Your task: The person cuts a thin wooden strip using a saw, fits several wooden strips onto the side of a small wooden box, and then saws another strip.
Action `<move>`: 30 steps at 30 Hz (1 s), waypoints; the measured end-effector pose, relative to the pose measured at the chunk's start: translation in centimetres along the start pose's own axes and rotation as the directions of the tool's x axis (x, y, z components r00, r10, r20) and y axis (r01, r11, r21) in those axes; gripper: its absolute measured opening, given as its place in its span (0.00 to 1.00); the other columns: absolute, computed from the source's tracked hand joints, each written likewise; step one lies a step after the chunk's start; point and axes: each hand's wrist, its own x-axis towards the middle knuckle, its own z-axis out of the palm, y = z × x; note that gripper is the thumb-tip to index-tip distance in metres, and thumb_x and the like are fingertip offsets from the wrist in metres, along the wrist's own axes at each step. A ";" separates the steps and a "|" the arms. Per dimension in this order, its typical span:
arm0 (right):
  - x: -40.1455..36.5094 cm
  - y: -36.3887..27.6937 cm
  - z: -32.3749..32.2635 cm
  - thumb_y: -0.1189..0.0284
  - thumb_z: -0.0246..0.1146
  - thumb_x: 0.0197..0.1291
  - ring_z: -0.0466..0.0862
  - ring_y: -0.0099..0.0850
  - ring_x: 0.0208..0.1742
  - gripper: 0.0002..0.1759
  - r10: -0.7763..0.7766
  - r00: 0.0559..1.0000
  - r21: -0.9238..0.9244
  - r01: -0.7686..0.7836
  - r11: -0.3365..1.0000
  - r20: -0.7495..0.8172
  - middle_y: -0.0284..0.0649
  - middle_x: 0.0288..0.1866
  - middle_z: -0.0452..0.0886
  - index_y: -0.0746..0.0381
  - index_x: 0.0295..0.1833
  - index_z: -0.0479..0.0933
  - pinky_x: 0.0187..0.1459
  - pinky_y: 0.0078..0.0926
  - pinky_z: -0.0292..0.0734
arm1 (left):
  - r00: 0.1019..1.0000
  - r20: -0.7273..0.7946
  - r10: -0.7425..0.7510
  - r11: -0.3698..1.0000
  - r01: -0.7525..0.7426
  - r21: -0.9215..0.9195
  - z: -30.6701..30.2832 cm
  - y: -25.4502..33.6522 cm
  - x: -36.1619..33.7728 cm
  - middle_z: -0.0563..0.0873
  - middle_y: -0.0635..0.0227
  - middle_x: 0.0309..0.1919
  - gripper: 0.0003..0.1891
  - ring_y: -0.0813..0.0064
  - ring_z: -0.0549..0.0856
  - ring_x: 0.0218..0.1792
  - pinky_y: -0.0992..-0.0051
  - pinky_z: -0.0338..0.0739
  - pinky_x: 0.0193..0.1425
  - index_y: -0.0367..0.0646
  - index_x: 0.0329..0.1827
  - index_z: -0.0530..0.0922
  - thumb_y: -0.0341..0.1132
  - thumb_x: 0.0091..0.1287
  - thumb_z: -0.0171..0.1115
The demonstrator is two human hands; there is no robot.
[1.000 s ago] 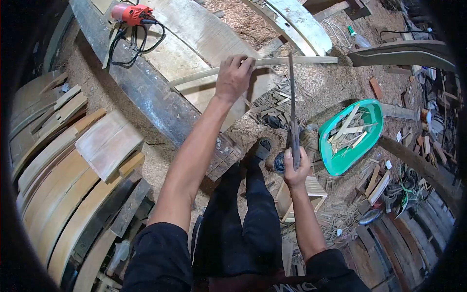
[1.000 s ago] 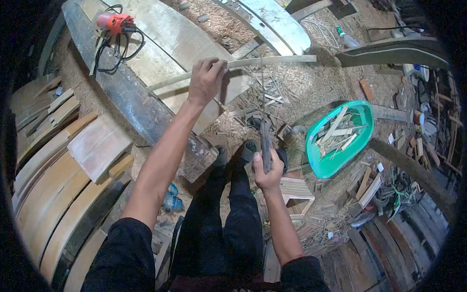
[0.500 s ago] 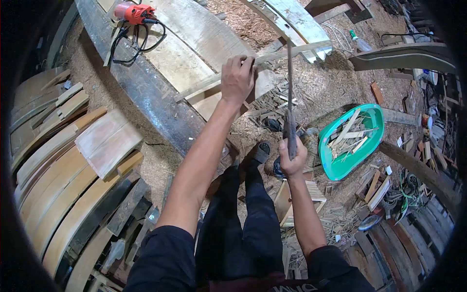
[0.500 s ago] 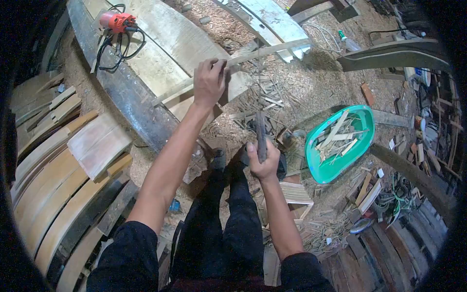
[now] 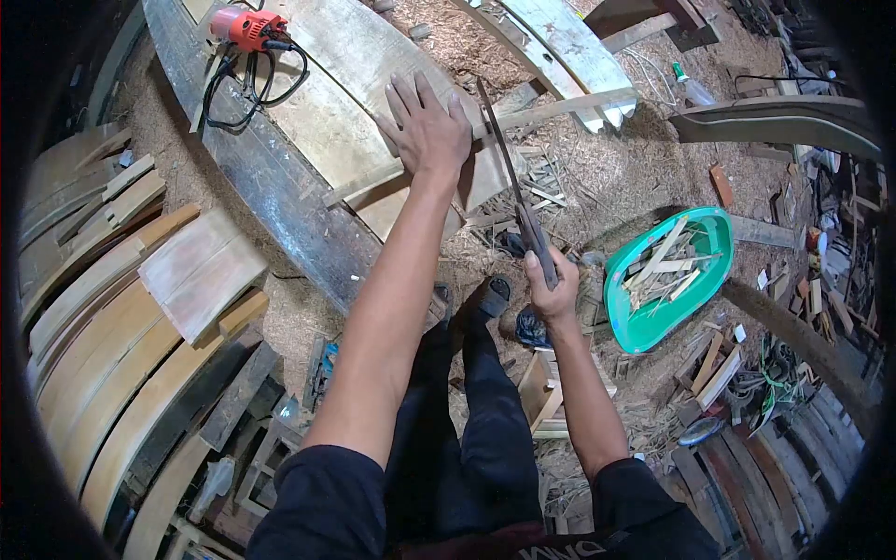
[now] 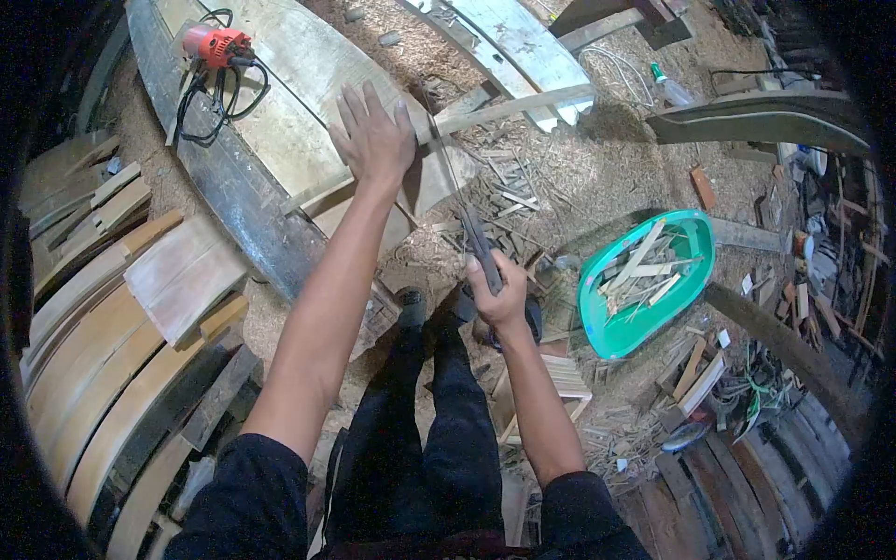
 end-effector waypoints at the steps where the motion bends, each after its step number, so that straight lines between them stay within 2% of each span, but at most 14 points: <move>1: -0.1 0.1 0.0 0.64 0.65 0.66 0.63 0.20 0.21 0.19 0.007 1.000 0.008 -0.007 1.000 0.003 0.29 0.17 0.62 0.63 0.27 0.70 0.24 0.25 0.59 | 1.000 -0.018 0.009 1.000 -0.009 0.025 -0.1 0.0 0.1 0.60 0.47 0.77 0.31 0.50 0.56 0.79 0.43 0.46 0.77 0.40 0.74 0.65 0.49 0.74 0.52; 4: -0.3 -0.2 -0.2 0.64 0.66 0.66 0.62 0.19 0.20 0.19 0.013 1.000 0.010 -0.013 1.000 0.009 0.29 0.17 0.62 0.62 0.26 0.70 0.23 0.25 0.59 | 0.979 -0.153 0.134 0.981 -0.153 -0.119 -0.9 -0.1 -0.1 0.77 0.48 0.62 0.20 0.51 0.73 0.66 0.49 0.63 0.67 0.40 0.58 0.77 0.45 0.71 0.58; 7: -0.2 -0.8 -0.1 0.65 0.66 0.66 0.62 0.19 0.21 0.19 0.009 1.000 -0.003 -0.009 1.000 0.009 0.28 0.17 0.62 0.62 0.26 0.70 0.23 0.24 0.58 | 0.975 0.116 0.188 0.962 -0.159 -0.223 -2.1 0.0 -0.2 0.84 0.55 0.38 0.12 0.53 0.81 0.45 0.55 0.70 0.51 0.42 0.36 0.79 0.42 0.68 0.63; 10: 0.5 -1.3 0.2 0.65 0.66 0.65 0.62 0.18 0.21 0.18 0.007 1.000 0.004 -0.007 1.000 -0.029 0.28 0.17 0.62 0.63 0.27 0.72 0.24 0.23 0.58 | 0.938 -0.108 0.330 0.885 -0.347 -0.311 -0.8 0.8 0.6 0.80 0.57 0.24 0.16 0.52 0.80 0.32 0.56 0.71 0.44 0.42 0.26 0.74 0.42 0.68 0.63; 11: 0.8 -1.6 0.3 0.65 0.66 0.65 0.63 0.17 0.22 0.17 0.024 0.999 0.022 -0.023 0.999 -0.036 0.28 0.18 0.63 0.63 0.27 0.72 0.24 0.22 0.59 | 0.951 0.109 0.288 0.940 -0.259 -0.224 -0.4 0.9 0.7 0.82 0.57 0.35 0.12 0.54 0.81 0.43 0.56 0.70 0.50 0.43 0.36 0.78 0.44 0.68 0.63; 14: 1.3 -1.4 0.1 0.65 0.66 0.65 0.63 0.17 0.22 0.18 0.084 0.996 0.055 -0.084 0.995 0.002 0.28 0.18 0.64 0.63 0.27 0.71 0.24 0.23 0.59 | 0.990 -0.112 0.089 0.972 -0.111 -0.205 -0.7 2.3 1.0 0.80 0.54 0.52 0.18 0.53 0.76 0.58 0.54 0.65 0.61 0.43 0.52 0.78 0.46 0.66 0.64; 15: 1.3 -1.1 0.1 0.65 0.66 0.66 0.63 0.18 0.22 0.18 0.076 0.997 0.040 -0.077 0.996 0.011 0.28 0.18 0.64 0.63 0.27 0.71 0.24 0.23 0.59 | 1.000 0.018 0.011 0.967 -0.006 -0.254 -0.4 2.0 1.3 0.68 0.51 0.69 0.31 0.51 0.62 0.74 0.48 0.51 0.74 0.40 0.67 0.69 0.48 0.66 0.63; 18: 1.2 0.0 -0.1 0.65 0.65 0.66 0.64 0.18 0.22 0.19 0.026 1.000 -0.012 -0.026 1.000 0.012 0.29 0.18 0.64 0.62 0.26 0.70 0.24 0.23 0.59 | 0.983 -0.091 -0.157 0.978 0.142 -0.154 1.2 2.3 1.9 0.60 0.45 0.76 0.36 0.52 0.53 0.80 0.45 0.41 0.80 0.37 0.73 0.64 0.51 0.68 0.59; 20: 0.9 0.5 -0.3 0.65 0.65 0.66 0.64 0.19 0.21 0.19 -0.040 0.999 -0.054 0.040 0.998 -0.012 0.30 0.17 0.63 0.62 0.25 0.69 0.24 0.23 0.58 | 0.990 -0.016 -0.138 0.988 0.136 -0.079 1.3 2.5 1.8 0.57 0.44 0.77 0.38 0.53 0.51 0.81 0.44 0.36 0.81 0.37 0.76 0.60 0.53 0.69 0.56; 21: 0.7 0.4 -0.5 0.66 0.65 0.66 0.64 0.19 0.21 0.19 -0.019 1.000 -0.032 0.018 0.999 -0.015 0.30 0.17 0.62 0.62 0.25 0.69 0.24 0.24 0.58 | 0.991 0.023 -0.129 0.991 0.130 -0.042 1.1 2.7 1.8 0.55 0.44 0.78 0.39 0.53 0.49 0.81 0.43 0.34 0.81 0.37 0.77 0.59 0.54 0.70 0.54; 24: 0.9 0.1 -0.5 0.66 0.65 0.66 0.63 0.20 0.20 0.19 0.032 0.999 0.025 -0.032 0.999 -0.029 0.31 0.17 0.62 0.62 0.25 0.69 0.23 0.25 0.59 | 0.987 0.071 -0.145 0.989 0.146 -0.012 0.8 2.9 2.0 0.53 0.45 0.79 0.40 0.52 0.47 0.82 0.42 0.33 0.81 0.37 0.79 0.55 0.52 0.70 0.53; 27: 2.5 -1.3 0.2 0.67 0.65 0.65 0.64 0.21 0.20 0.18 0.102 0.994 0.030 -0.101 0.994 -0.040 0.31 0.16 0.63 0.63 0.25 0.70 0.24 0.26 0.60 | 0.987 0.049 -0.154 0.988 0.153 0.030 0.9 2.9 2.1 0.55 0.47 0.79 0.38 0.53 0.50 0.81 0.43 0.35 0.81 0.39 0.78 0.59 0.55 0.71 0.50; 30: 2.2 0.6 -0.4 0.67 0.64 0.65 0.66 0.20 0.19 0.18 -0.008 1.000 -0.024 0.008 1.000 0.002 0.32 0.16 0.64 0.63 0.25 0.71 0.23 0.26 0.60 | 0.985 0.060 -0.162 0.986 0.161 0.034 0.9 2.9 2.1 0.54 0.49 0.80 0.36 0.54 0.50 0.82 0.43 0.35 0.81 0.40 0.79 0.59 0.53 0.72 0.47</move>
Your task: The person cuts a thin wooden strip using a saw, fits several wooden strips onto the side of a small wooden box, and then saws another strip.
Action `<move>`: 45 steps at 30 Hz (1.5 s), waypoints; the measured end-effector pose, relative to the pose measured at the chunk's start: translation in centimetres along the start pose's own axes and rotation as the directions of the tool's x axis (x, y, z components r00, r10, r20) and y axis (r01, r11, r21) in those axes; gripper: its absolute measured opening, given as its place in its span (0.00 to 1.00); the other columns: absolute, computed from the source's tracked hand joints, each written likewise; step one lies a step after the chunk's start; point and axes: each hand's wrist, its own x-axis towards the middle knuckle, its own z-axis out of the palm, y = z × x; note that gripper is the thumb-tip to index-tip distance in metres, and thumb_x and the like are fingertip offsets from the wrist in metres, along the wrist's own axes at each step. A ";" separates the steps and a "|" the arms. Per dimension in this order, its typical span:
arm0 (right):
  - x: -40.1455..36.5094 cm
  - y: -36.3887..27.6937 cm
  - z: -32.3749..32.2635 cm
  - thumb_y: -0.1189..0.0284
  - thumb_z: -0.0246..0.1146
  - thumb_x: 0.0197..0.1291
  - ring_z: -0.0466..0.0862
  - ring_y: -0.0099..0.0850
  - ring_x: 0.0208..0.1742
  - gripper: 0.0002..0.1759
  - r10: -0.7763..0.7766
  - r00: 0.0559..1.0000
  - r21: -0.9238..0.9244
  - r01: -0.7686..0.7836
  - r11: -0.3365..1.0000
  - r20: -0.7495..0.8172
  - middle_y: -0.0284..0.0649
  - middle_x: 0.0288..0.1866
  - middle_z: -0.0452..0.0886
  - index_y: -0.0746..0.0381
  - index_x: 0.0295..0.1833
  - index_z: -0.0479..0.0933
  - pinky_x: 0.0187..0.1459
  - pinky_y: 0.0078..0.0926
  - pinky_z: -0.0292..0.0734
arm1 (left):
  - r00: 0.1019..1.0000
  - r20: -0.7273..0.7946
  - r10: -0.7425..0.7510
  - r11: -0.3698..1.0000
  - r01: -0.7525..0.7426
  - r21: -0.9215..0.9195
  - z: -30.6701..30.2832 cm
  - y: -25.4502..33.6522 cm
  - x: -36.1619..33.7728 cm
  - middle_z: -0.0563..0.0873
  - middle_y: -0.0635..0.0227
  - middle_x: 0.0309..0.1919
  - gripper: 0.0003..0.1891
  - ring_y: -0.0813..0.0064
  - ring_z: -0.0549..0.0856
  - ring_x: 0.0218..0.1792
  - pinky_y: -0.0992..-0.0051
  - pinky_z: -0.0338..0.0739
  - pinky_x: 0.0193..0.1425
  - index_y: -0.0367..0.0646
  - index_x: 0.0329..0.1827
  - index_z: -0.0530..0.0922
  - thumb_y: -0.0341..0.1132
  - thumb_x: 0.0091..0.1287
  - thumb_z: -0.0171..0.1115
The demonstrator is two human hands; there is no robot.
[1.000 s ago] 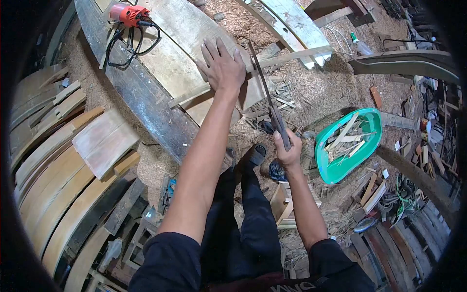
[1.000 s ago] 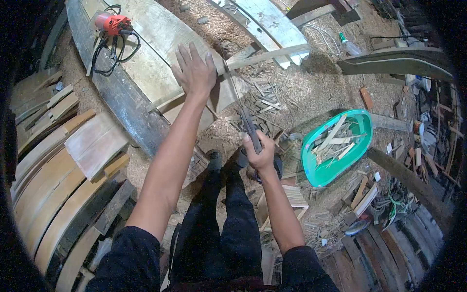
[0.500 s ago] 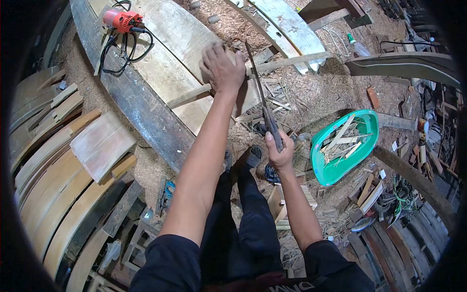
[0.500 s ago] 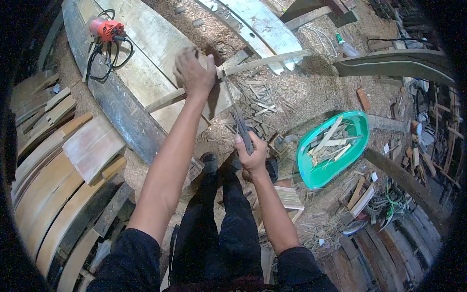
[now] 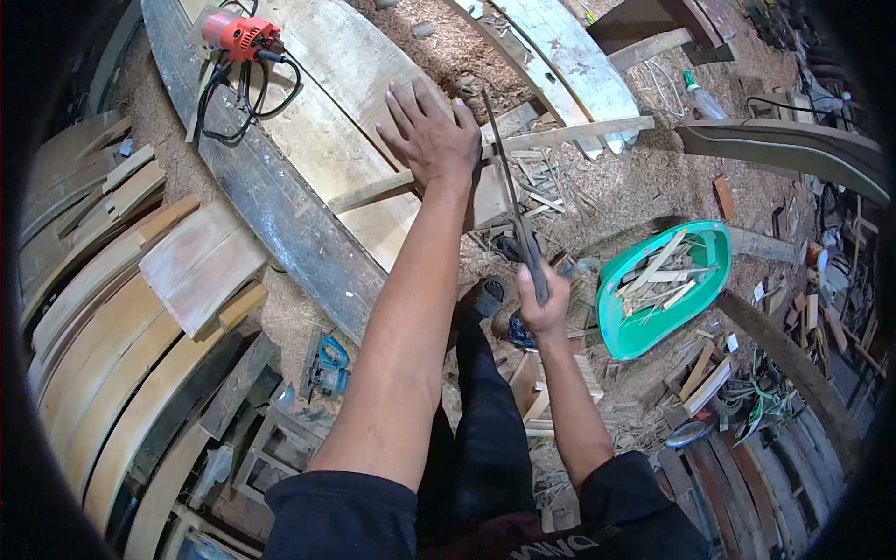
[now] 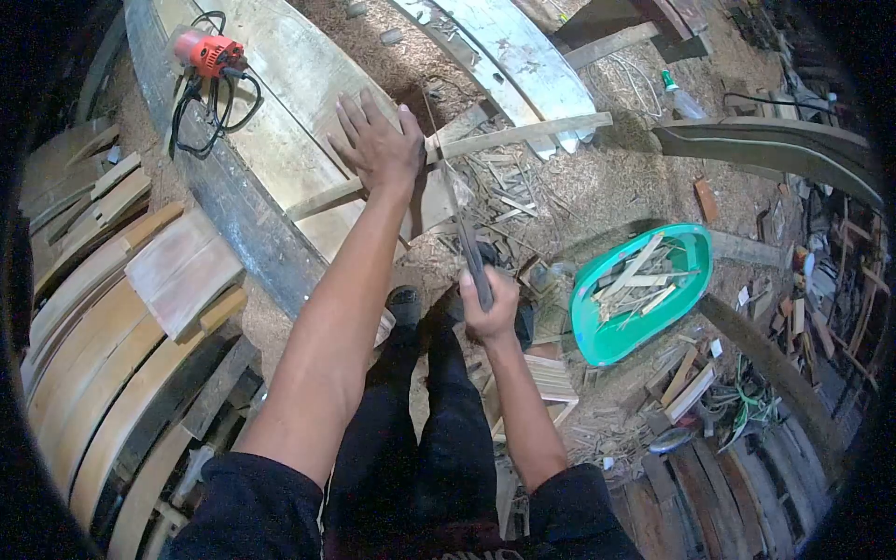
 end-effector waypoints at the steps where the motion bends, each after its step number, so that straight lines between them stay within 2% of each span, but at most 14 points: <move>1: -1.1 -0.9 -0.7 0.68 0.64 0.65 0.69 0.21 0.18 0.17 0.016 1.000 -0.047 -0.016 0.999 0.007 0.32 0.16 0.67 0.64 0.26 0.73 0.23 0.26 0.63 | 1.000 0.008 -0.001 1.000 0.001 -0.009 0.0 0.0 -0.1 0.54 0.49 0.80 0.36 0.54 0.50 0.82 0.43 0.35 0.81 0.40 0.79 0.59 0.52 0.73 0.46; 4: -2.4 -2.1 -1.1 0.68 0.64 0.65 0.71 0.21 0.18 0.15 0.022 0.999 -0.013 -0.022 1.000 -0.041 0.33 0.16 0.69 0.64 0.27 0.75 0.22 0.25 0.65 | 1.000 -0.009 0.002 0.999 -0.002 -0.035 0.3 0.0 0.4 0.54 0.49 0.80 0.33 0.54 0.50 0.82 0.42 0.35 0.80 0.40 0.78 0.60 0.49 0.75 0.43; 9: 4.3 -3.2 1.5 0.68 0.63 0.65 0.70 0.20 0.18 0.14 0.070 0.998 -0.029 -0.070 0.997 -0.003 0.32 0.16 0.68 0.64 0.28 0.76 0.23 0.25 0.65 | 1.000 0.009 -0.002 0.998 0.003 -0.061 0.1 0.0 0.1 0.53 0.47 0.80 0.32 0.53 0.49 0.82 0.41 0.34 0.80 0.42 0.79 0.59 0.46 0.74 0.42; 12: -0.4 -2.0 -0.7 0.69 0.63 0.65 0.73 0.20 0.19 0.14 0.018 1.000 -0.059 -0.017 0.998 0.024 0.32 0.16 0.70 0.65 0.28 0.76 0.24 0.24 0.67 | 0.999 0.036 -0.012 0.998 0.014 -0.068 0.0 0.0 0.0 0.52 0.47 0.81 0.32 0.52 0.48 0.82 0.41 0.32 0.80 0.42 0.80 0.57 0.45 0.74 0.43; 14: -3.1 -2.5 -1.6 0.71 0.63 0.64 0.78 0.22 0.22 0.13 0.018 0.999 0.028 -0.017 0.999 -0.051 0.33 0.18 0.75 0.67 0.28 0.77 0.27 0.21 0.70 | 1.000 0.025 -0.012 0.998 0.014 -0.064 0.1 0.1 0.7 0.51 0.47 0.81 0.32 0.52 0.48 0.82 0.41 0.32 0.80 0.42 0.80 0.57 0.44 0.74 0.43; 20: 4.9 -3.3 1.6 0.68 0.64 0.65 0.68 0.20 0.19 0.14 0.101 0.995 -0.004 -0.101 0.995 -0.001 0.30 0.17 0.70 0.65 0.29 0.76 0.23 0.25 0.64 | 0.998 0.054 -0.014 1.000 0.015 -0.026 -0.1 0.1 0.1 0.51 0.48 0.81 0.32 0.52 0.48 0.82 0.42 0.32 0.80 0.42 0.80 0.57 0.43 0.73 0.43; 21: 3.9 -3.9 1.1 0.67 0.64 0.65 0.68 0.19 0.19 0.14 0.026 1.000 -0.035 -0.026 0.999 -0.009 0.31 0.17 0.69 0.65 0.31 0.76 0.23 0.24 0.64 | 0.998 0.054 -0.013 1.000 0.014 -0.027 -0.1 0.3 0.3 0.51 0.48 0.81 0.32 0.53 0.48 0.82 0.42 0.32 0.80 0.42 0.80 0.57 0.43 0.73 0.43; 24: -2.4 -3.2 -0.6 0.67 0.63 0.66 0.69 0.19 0.19 0.15 0.024 0.998 0.048 -0.021 0.999 -0.059 0.31 0.17 0.68 0.65 0.30 0.76 0.23 0.24 0.64 | 0.998 0.058 -0.011 1.000 0.012 -0.025 -0.2 0.2 0.4 0.51 0.49 0.81 0.33 0.54 0.47 0.82 0.42 0.31 0.81 0.42 0.80 0.57 0.43 0.72 0.45; 30: 4.7 -3.4 1.2 0.68 0.63 0.65 0.69 0.20 0.20 0.16 0.084 0.996 -0.039 -0.084 0.996 -0.004 0.33 0.16 0.69 0.64 0.25 0.74 0.24 0.26 0.64 | 0.998 0.066 -0.021 1.000 0.023 -0.020 -0.3 0.2 0.1 0.50 0.50 0.82 0.35 0.56 0.45 0.83 0.42 0.31 0.80 0.42 0.80 0.57 0.43 0.70 0.47; 33: 1.3 -2.7 -0.8 0.68 0.63 0.65 0.72 0.20 0.22 0.16 0.048 0.997 -0.043 -0.045 0.998 0.057 0.34 0.18 0.72 0.65 0.27 0.75 0.26 0.25 0.67 | 0.998 0.064 -0.005 1.000 0.006 -0.005 -0.3 0.2 0.1 0.50 0.49 0.82 0.35 0.55 0.45 0.83 0.41 0.31 0.81 0.42 0.80 0.57 0.43 0.70 0.47; 37: -2.7 -3.2 -2.0 0.69 0.62 0.66 0.77 0.20 0.25 0.13 0.058 0.998 0.057 -0.057 0.997 -0.018 0.33 0.21 0.77 0.67 0.30 0.79 0.28 0.22 0.71 | 0.999 0.049 -0.014 1.000 0.015 -0.019 -0.1 0.1 0.2 0.51 0.48 0.81 0.35 0.54 0.45 0.83 0.41 0.32 0.81 0.41 0.80 0.57 0.43 0.70 0.47; 40: 4.2 -2.9 0.4 0.70 0.62 0.66 0.74 0.18 0.22 0.14 0.068 0.996 -0.061 -0.065 0.996 0.057 0.32 0.18 0.74 0.66 0.29 0.78 0.25 0.21 0.68 | 0.999 0.047 -0.008 1.000 0.009 -0.015 -0.3 0.3 0.1 0.51 0.47 0.81 0.35 0.53 0.46 0.82 0.41 0.32 0.80 0.41 0.80 0.56 0.43 0.70 0.47; 43: 4.1 -4.2 0.3 0.69 0.63 0.65 0.72 0.18 0.21 0.15 0.090 0.995 -0.025 -0.089 0.996 0.035 0.32 0.17 0.71 0.65 0.27 0.76 0.24 0.22 0.66 | 0.999 0.042 0.000 1.000 0.000 -0.016 -0.3 0.3 0.2 0.51 0.47 0.81 0.35 0.52 0.47 0.82 0.41 0.32 0.80 0.41 0.80 0.56 0.43 0.70 0.48; 45: -1.4 -3.1 -1.1 0.69 0.63 0.66 0.70 0.18 0.20 0.15 -0.026 0.999 0.003 0.026 1.000 -0.022 0.31 0.17 0.70 0.65 0.27 0.75 0.23 0.23 0.64 | 0.999 0.051 0.000 1.000 0.001 -0.025 -0.4 0.2 0.2 0.51 0.47 0.81 0.35 0.52 0.47 0.82 0.41 0.32 0.80 0.41 0.80 0.56 0.43 0.69 0.48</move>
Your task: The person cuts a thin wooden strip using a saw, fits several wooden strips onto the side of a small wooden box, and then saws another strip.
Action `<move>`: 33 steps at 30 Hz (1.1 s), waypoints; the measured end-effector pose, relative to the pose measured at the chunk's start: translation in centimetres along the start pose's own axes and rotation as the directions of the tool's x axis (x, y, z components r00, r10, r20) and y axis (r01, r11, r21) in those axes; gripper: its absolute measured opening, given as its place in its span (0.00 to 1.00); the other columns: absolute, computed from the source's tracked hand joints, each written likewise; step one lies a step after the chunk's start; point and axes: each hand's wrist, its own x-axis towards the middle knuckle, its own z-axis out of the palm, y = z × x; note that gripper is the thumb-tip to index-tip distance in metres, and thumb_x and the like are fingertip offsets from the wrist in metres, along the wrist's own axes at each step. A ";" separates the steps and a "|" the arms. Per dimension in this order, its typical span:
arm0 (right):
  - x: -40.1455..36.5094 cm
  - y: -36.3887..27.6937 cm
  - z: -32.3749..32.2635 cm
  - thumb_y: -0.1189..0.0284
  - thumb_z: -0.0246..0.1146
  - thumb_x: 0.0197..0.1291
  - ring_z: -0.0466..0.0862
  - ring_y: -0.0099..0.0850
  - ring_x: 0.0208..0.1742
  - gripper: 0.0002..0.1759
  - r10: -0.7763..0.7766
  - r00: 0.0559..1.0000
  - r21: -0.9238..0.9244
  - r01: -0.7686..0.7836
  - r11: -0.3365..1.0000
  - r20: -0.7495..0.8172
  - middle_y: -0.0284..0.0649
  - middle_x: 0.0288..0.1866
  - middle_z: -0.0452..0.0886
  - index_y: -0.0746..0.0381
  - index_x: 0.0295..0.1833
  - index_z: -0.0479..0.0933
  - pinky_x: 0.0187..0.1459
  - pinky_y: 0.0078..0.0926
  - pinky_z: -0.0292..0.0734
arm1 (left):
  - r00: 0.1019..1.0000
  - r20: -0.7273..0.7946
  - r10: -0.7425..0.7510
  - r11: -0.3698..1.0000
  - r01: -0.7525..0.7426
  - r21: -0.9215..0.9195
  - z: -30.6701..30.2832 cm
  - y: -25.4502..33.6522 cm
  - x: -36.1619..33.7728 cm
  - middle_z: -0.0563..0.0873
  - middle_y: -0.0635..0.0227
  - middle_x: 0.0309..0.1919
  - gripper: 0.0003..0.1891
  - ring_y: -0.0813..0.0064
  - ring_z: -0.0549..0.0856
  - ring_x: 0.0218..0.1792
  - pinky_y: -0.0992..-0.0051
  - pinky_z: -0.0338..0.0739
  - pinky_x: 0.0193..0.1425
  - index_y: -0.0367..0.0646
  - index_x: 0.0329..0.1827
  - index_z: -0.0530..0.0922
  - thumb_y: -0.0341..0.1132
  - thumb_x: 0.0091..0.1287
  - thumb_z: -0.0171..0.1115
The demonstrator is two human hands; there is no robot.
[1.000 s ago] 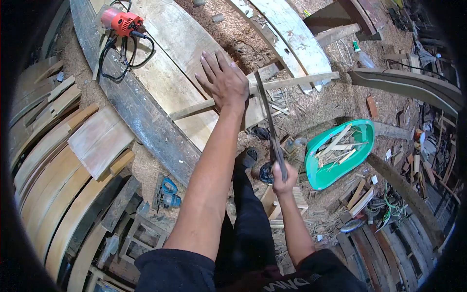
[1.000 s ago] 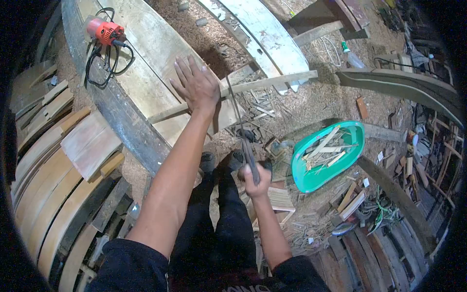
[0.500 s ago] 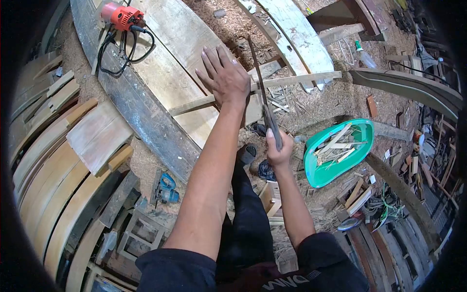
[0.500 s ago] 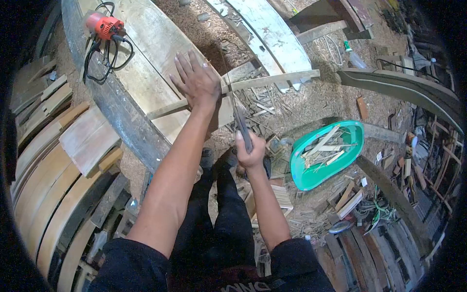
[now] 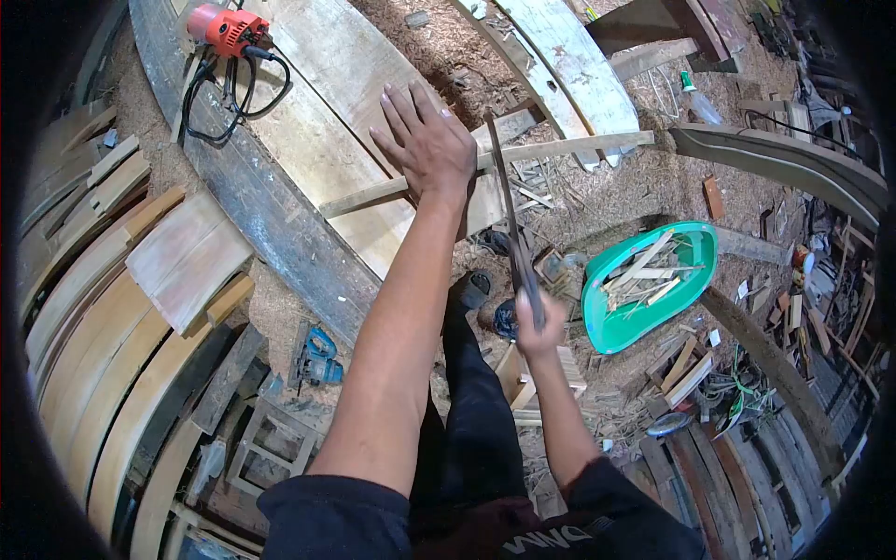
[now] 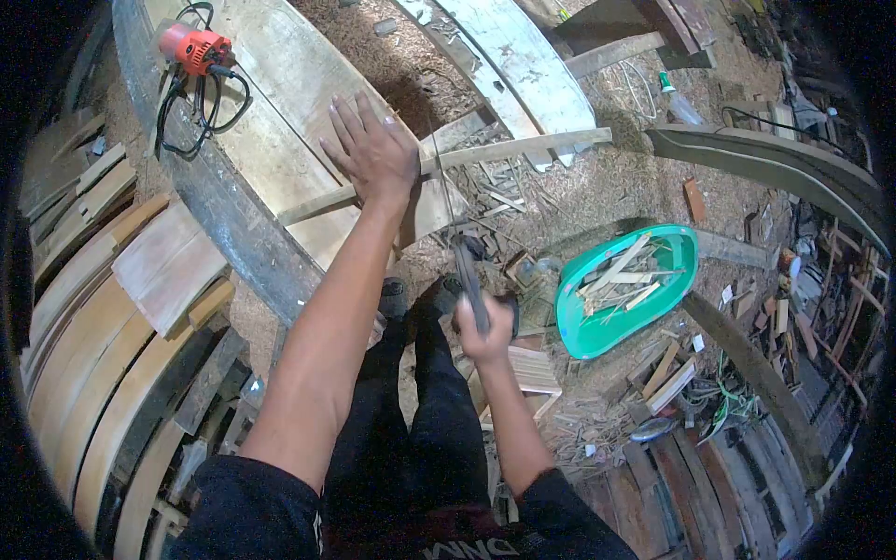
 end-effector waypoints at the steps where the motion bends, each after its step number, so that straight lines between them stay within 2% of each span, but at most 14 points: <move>1: -1.2 0.5 -0.4 0.69 0.63 0.66 0.69 0.18 0.20 0.15 -0.072 0.997 0.015 0.073 0.997 -0.028 0.31 0.16 0.69 0.65 0.27 0.75 0.23 0.23 0.63 | 1.000 -0.010 0.001 1.000 -0.001 -0.009 0.1 0.1 0.4 0.51 0.47 0.81 0.35 0.52 0.47 0.82 0.41 0.32 0.80 0.41 0.80 0.56 0.43 0.70 0.48; 4: 0.2 1.0 0.1 0.68 0.62 0.66 0.69 0.18 0.20 0.15 0.141 0.990 0.098 -0.141 0.985 0.010 0.30 0.16 0.69 0.64 0.27 0.75 0.23 0.23 0.63 | 1.000 0.001 -0.002 1.000 0.002 -0.005 0.0 -0.1 -0.5 0.51 0.48 0.81 0.36 0.52 0.47 0.82 0.41 0.32 0.81 0.41 0.80 0.56 0.43 0.69 0.48; 5: 2.4 1.9 0.9 0.68 0.63 0.66 0.69 0.17 0.20 0.15 0.083 0.997 0.061 -0.083 0.995 0.005 0.29 0.17 0.70 0.64 0.27 0.75 0.24 0.22 0.63 | 1.000 0.002 -0.006 1.000 0.006 -0.004 0.0 0.0 -0.3 0.51 0.48 0.81 0.36 0.52 0.47 0.82 0.41 0.32 0.81 0.41 0.80 0.56 0.43 0.69 0.48; 7: 6.1 -1.1 2.3 0.69 0.63 0.65 0.69 0.17 0.21 0.14 0.182 0.983 0.004 -0.182 0.983 0.038 0.28 0.18 0.70 0.64 0.28 0.75 0.24 0.22 0.63 | 1.000 -0.014 -0.009 1.000 0.009 0.009 0.0 0.1 -0.2 0.52 0.49 0.81 0.35 0.53 0.49 0.82 0.42 0.33 0.81 0.41 0.80 0.57 0.44 0.70 0.47; 11: -0.8 0.1 0.4 0.71 0.64 0.65 0.69 0.16 0.21 0.12 0.006 0.999 0.014 -0.005 1.000 -0.049 0.29 0.18 0.70 0.65 0.30 0.76 0.24 0.21 0.64 | 1.000 -0.002 -0.012 1.000 0.012 0.016 0.1 0.0 -0.4 0.52 0.48 0.81 0.35 0.53 0.49 0.82 0.42 0.33 0.81 0.41 0.80 0.58 0.44 0.70 0.47; 13: -0.6 -0.8 0.6 0.70 0.64 0.65 0.70 0.17 0.22 0.12 0.059 0.997 0.104 -0.054 0.993 -0.045 0.31 0.18 0.71 0.65 0.30 0.76 0.24 0.22 0.65 | 1.000 -0.016 -0.007 1.000 0.007 0.022 0.2 0.0 0.0 0.53 0.48 0.81 0.35 0.53 0.49 0.82 0.42 0.33 0.81 0.41 0.80 0.57 0.44 0.69 0.47; 16: 6.6 -0.5 3.0 0.71 0.64 0.65 0.70 0.18 0.21 0.13 0.153 0.988 -0.003 -0.153 0.988 0.025 0.32 0.18 0.71 0.64 0.28 0.74 0.24 0.24 0.66 | 0.999 -0.048 0.001 0.999 0.000 0.036 0.0 0.0 -0.5 0.55 0.48 0.80 0.34 0.53 0.52 0.81 0.43 0.36 0.81 0.42 0.79 0.59 0.44 0.71 0.45; 20: 0.9 -0.8 0.1 0.71 0.64 0.65 0.71 0.19 0.20 0.14 0.090 0.996 -0.042 -0.089 0.995 0.025 0.33 0.16 0.70 0.65 0.27 0.74 0.23 0.26 0.66 | 0.999 -0.036 -0.007 1.000 0.008 0.015 0.0 0.0 -0.4 0.55 0.48 0.80 0.33 0.53 0.52 0.81 0.43 0.36 0.81 0.42 0.79 0.59 0.44 0.71 0.46; 21: -1.7 0.0 -0.6 0.72 0.63 0.66 0.71 0.18 0.20 0.14 -0.001 1.000 0.002 0.001 1.000 -0.005 0.33 0.16 0.70 0.66 0.27 0.75 0.24 0.25 0.67 | 0.999 -0.048 -0.006 1.000 0.006 0.015 0.0 0.0 0.0 0.55 0.48 0.80 0.33 0.53 0.52 0.81 0.43 0.35 0.81 0.42 0.79 0.59 0.44 0.71 0.46; 25: 0.7 -0.4 0.7 0.70 0.63 0.66 0.70 0.17 0.21 0.14 0.193 0.981 0.072 -0.194 0.978 0.015 0.32 0.17 0.70 0.65 0.27 0.75 0.24 0.24 0.66 | 0.999 -0.039 0.011 1.000 -0.010 0.024 0.2 0.0 -0.3 0.53 0.48 0.80 0.35 0.53 0.49 0.82 0.42 0.33 0.81 0.41 0.79 0.58 0.44 0.70 0.47; 26: 3.6 0.1 1.7 0.70 0.64 0.65 0.69 0.19 0.20 0.15 0.066 0.997 -0.020 -0.065 0.998 0.028 0.33 0.17 0.69 0.64 0.27 0.73 0.24 0.25 0.64 | 0.999 -0.049 0.010 0.999 -0.009 0.035 0.2 0.1 0.1 0.54 0.48 0.80 0.34 0.53 0.50 0.82 0.42 0.34 0.81 0.42 0.79 0.59 0.45 0.71 0.46; 29: 5.2 -0.6 1.9 0.69 0.63 0.65 0.70 0.21 0.19 0.14 0.087 0.996 -0.068 -0.085 0.994 0.033 0.34 0.17 0.69 0.64 0.28 0.73 0.24 0.25 0.65 | 0.998 -0.056 0.015 0.999 -0.013 0.045 0.2 0.0 0.0 0.55 0.48 0.80 0.34 0.53 0.51 0.81 0.43 0.35 0.81 0.42 0.79 0.59 0.46 0.71 0.45; 31: -0.3 -0.5 -0.1 0.69 0.62 0.66 0.72 0.21 0.21 0.12 0.103 0.994 -0.051 -0.101 0.994 0.038 0.34 0.18 0.71 0.65 0.30 0.76 0.25 0.26 0.67 | 0.999 -0.038 0.017 0.999 -0.015 0.049 -0.2 0.0 -0.1 0.55 0.48 0.80 0.34 0.53 0.51 0.81 0.43 0.34 0.81 0.42 0.79 0.59 0.46 0.71 0.45; 33: -3.1 -0.8 -1.0 0.71 0.60 0.66 0.73 0.20 0.23 0.10 -0.016 1.000 -0.046 0.015 0.999 -0.024 0.34 0.19 0.73 0.66 0.33 0.78 0.26 0.26 0.69 | 1.000 -0.022 0.001 1.000 -0.001 0.012 0.1 0.1 0.4 0.53 0.47 0.81 0.35 0.53 0.48 0.82 0.42 0.31 0.81 0.40 0.80 0.57 0.45 0.70 0.47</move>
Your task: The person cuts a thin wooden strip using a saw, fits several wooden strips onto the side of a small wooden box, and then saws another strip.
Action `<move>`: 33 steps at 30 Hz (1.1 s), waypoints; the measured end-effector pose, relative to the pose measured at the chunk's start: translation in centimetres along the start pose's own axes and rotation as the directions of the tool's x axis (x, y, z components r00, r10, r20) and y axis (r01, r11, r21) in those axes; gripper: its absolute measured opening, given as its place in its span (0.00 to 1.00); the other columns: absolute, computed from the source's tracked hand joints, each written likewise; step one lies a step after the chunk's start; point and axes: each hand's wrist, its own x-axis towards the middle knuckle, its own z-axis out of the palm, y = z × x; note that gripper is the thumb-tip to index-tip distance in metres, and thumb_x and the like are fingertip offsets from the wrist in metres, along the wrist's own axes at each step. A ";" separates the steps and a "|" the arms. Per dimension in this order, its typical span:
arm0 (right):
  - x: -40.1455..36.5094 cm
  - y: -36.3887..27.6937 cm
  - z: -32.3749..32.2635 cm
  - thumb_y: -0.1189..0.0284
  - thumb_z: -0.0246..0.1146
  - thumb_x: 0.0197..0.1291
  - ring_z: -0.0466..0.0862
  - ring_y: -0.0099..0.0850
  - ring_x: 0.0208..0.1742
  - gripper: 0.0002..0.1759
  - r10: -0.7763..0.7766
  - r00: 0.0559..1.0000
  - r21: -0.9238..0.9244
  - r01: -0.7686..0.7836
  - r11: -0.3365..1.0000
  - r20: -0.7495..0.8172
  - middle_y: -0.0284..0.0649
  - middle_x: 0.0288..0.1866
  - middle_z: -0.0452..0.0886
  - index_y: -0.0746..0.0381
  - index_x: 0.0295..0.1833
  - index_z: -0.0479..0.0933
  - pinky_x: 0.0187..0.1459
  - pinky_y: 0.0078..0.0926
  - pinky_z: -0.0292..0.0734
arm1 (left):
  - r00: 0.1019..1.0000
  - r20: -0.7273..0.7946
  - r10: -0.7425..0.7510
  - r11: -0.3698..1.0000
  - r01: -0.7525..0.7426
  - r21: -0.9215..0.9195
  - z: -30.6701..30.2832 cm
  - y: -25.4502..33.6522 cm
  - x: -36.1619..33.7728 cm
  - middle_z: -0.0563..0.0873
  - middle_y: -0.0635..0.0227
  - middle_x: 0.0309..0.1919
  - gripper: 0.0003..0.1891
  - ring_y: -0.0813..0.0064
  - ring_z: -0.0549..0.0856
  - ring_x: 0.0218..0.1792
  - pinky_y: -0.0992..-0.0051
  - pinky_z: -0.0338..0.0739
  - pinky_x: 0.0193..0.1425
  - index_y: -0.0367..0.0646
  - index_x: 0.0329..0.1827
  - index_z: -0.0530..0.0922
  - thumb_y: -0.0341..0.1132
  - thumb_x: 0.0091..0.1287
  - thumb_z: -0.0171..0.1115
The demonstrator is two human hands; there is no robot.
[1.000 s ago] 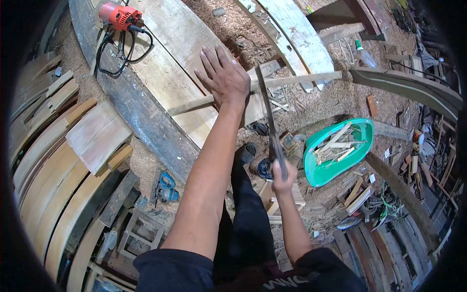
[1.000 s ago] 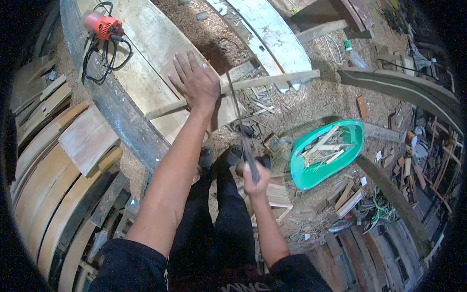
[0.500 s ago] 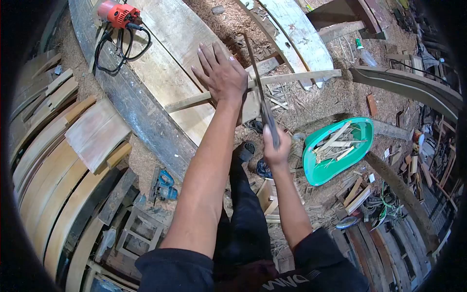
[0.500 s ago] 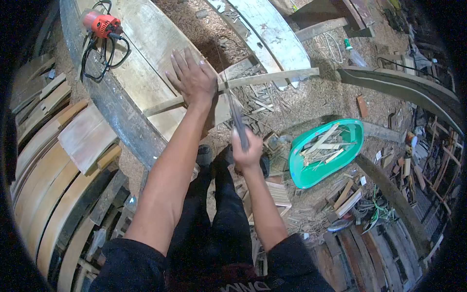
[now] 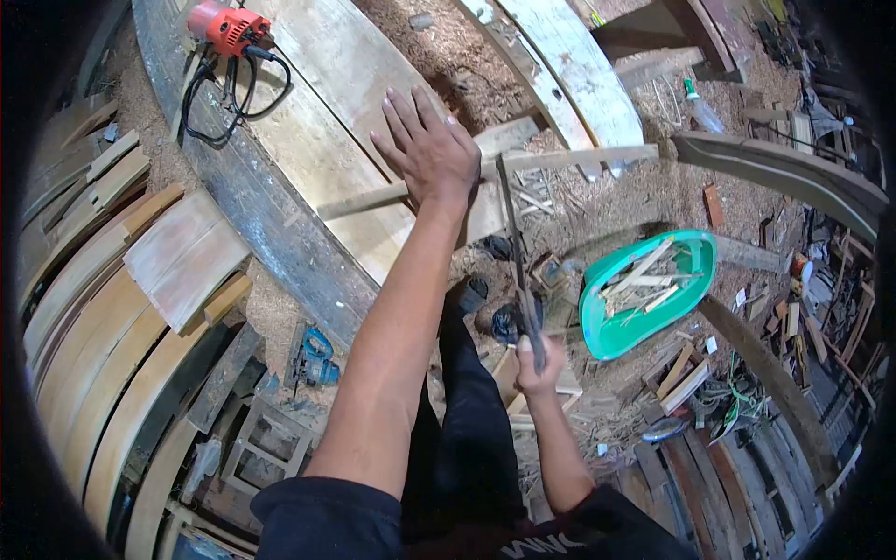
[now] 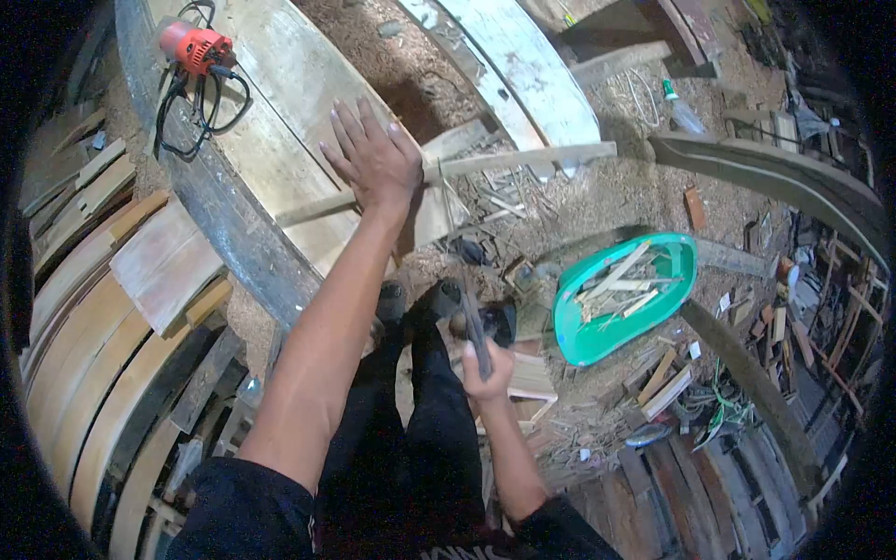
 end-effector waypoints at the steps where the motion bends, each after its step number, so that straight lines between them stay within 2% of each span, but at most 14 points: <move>1: 0.6 0.3 -0.2 0.72 0.60 0.66 0.74 0.20 0.23 0.10 0.055 0.998 -0.009 -0.055 0.998 0.041 0.34 0.20 0.74 0.67 0.33 0.78 0.26 0.25 0.69 | 1.000 0.017 -0.006 1.000 0.006 -0.012 0.1 -0.2 -0.2 0.52 0.47 0.81 0.36 0.54 0.46 0.82 0.42 0.30 0.80 0.40 0.80 0.57 0.44 0.69 0.48; 4: 6.5 0.3 1.3 0.70 0.61 0.66 0.73 0.20 0.24 0.12 0.222 0.964 0.003 -0.225 0.974 0.148 0.33 0.22 0.74 0.68 0.32 0.78 0.27 0.23 0.68 | 1.000 -0.009 0.007 0.999 -0.006 0.043 0.1 -0.2 -0.4 0.54 0.49 0.80 0.35 0.54 0.50 0.82 0.43 0.34 0.81 0.42 0.80 0.58 0.46 0.71 0.46; 7: 7.2 1.2 2.5 0.69 0.62 0.66 0.72 0.18 0.23 0.14 0.079 0.992 -0.027 -0.077 0.997 0.103 0.31 0.20 0.71 0.67 0.30 0.76 0.25 0.22 0.65 | 1.000 -0.007 0.008 1.000 -0.008 0.002 -0.2 -0.1 -0.3 0.53 0.48 0.80 0.35 0.53 0.49 0.82 0.43 0.33 0.81 0.41 0.80 0.58 0.45 0.71 0.46; 10: 1.7 -0.5 0.6 0.69 0.62 0.67 0.70 0.17 0.21 0.15 0.050 0.998 0.003 -0.050 0.999 0.046 0.31 0.18 0.69 0.66 0.28 0.74 0.23 0.22 0.64 | 1.000 0.003 0.012 1.000 -0.012 -0.002 -0.1 -0.3 -0.9 0.54 0.48 0.80 0.35 0.53 0.49 0.82 0.43 0.32 0.81 0.40 0.79 0.58 0.45 0.71 0.47; 13: 3.6 -1.2 1.7 0.69 0.62 0.67 0.69 0.17 0.21 0.16 0.105 0.994 0.093 -0.103 0.990 -0.016 0.30 0.17 0.68 0.65 0.27 0.73 0.23 0.23 0.64 | 1.000 -0.022 0.018 1.000 -0.018 -0.001 0.0 -0.3 -0.1 0.54 0.47 0.80 0.34 0.53 0.49 0.82 0.43 0.32 0.81 0.40 0.79 0.58 0.45 0.71 0.47; 14: 5.5 -1.2 2.2 0.69 0.62 0.67 0.68 0.16 0.21 0.16 0.162 0.986 0.038 -0.163 0.986 0.027 0.29 0.17 0.67 0.65 0.27 0.73 0.23 0.23 0.63 | 1.000 -0.022 0.016 1.000 -0.016 -0.002 -0.2 -0.2 -0.4 0.54 0.47 0.80 0.34 0.53 0.49 0.82 0.43 0.32 0.81 0.40 0.79 0.58 0.45 0.71 0.47; 17: 9.1 -0.7 3.9 0.67 0.62 0.68 0.65 0.17 0.21 0.18 0.126 0.990 -0.001 -0.127 0.992 0.070 0.28 0.17 0.66 0.64 0.26 0.72 0.23 0.24 0.60 | 0.999 -0.039 0.013 1.000 -0.013 0.006 0.1 -0.1 -0.2 0.54 0.47 0.80 0.34 0.53 0.50 0.82 0.43 0.33 0.81 0.40 0.79 0.59 0.45 0.71 0.48; 22: 9.2 0.0 3.2 0.65 0.62 0.69 0.64 0.18 0.21 0.20 0.170 0.981 0.076 -0.177 0.981 0.093 0.28 0.17 0.64 0.64 0.25 0.71 0.23 0.25 0.59 | 1.000 -0.021 0.021 1.000 -0.021 0.016 0.2 -0.3 -0.6 0.54 0.46 0.80 0.33 0.51 0.50 0.81 0.39 0.36 0.80 0.39 0.78 0.59 0.44 0.72 0.48; 25: 9.2 0.8 3.0 0.64 0.62 0.69 0.63 0.18 0.20 0.21 0.196 0.973 0.048 -0.203 0.978 0.125 0.28 0.16 0.64 0.63 0.24 0.71 0.23 0.25 0.58 | 0.999 -0.008 0.036 0.999 -0.036 0.035 -0.1 0.0 -0.4 0.55 0.45 0.79 0.32 0.49 0.50 0.81 0.35 0.38 0.78 0.39 0.78 0.59 0.43 0.73 0.47; 26: 9.1 0.9 3.0 0.64 0.62 0.69 0.63 0.17 0.20 0.22 0.203 0.970 0.032 -0.209 0.977 0.135 0.28 0.16 0.64 0.63 0.23 0.70 0.23 0.25 0.58 | 1.000 -0.002 -0.007 1.000 0.007 0.029 0.1 0.1 -0.5 0.55 0.48 0.80 0.32 0.51 0.50 0.81 0.37 0.38 0.79 0.40 0.78 0.59 0.44 0.73 0.48; 28: 9.4 0.6 2.9 0.63 0.63 0.68 0.63 0.18 0.20 0.22 0.208 0.967 0.085 -0.222 0.971 0.150 0.29 0.15 0.64 0.63 0.23 0.70 0.22 0.25 0.59 | 0.986 -0.028 -0.165 0.975 0.159 -0.156 -0.7 1.1 -0.9 0.57 0.52 0.80 0.31 0.55 0.52 0.81 0.40 0.39 0.79 0.43 0.77 0.62 0.43 0.72 0.48; 30: 9.5 0.4 2.9 0.63 0.64 0.68 0.64 0.19 0.19 0.22 0.210 0.967 0.097 -0.225 0.969 0.146 0.30 0.15 0.64 0.63 0.23 0.70 0.23 0.26 0.59 | 0.974 -0.117 -0.195 0.978 0.185 -0.095 -0.1 1.4 -0.8 0.59 0.55 0.79 0.30 0.57 0.54 0.81 0.42 0.41 0.79 0.44 0.76 0.63 0.43 0.71 0.49; 31: 9.8 0.3 3.1 0.63 0.64 0.67 0.64 0.19 0.19 0.22 0.159 0.980 0.065 -0.167 0.984 0.122 0.31 0.14 0.64 0.64 0.23 0.71 0.22 0.26 0.60 | 0.965 -0.162 -0.205 0.978 0.197 -0.066 0.4 1.5 -0.6 0.60 0.56 0.79 0.30 0.58 0.55 0.80 0.43 0.41 0.79 0.45 0.75 0.64 0.43 0.70 0.49; 33: 9.2 -0.3 3.2 0.64 0.64 0.67 0.65 0.20 0.18 0.21 0.079 0.993 -0.011 -0.079 0.997 0.090 0.32 0.14 0.65 0.64 0.23 0.71 0.22 0.27 0.60 | 0.968 -0.150 -0.203 0.977 0.192 -0.089 0.9 1.4 -0.6 0.61 0.56 0.79 0.29 0.58 0.54 0.81 0.42 0.39 0.80 0.44 0.74 0.66 0.43 0.71 0.47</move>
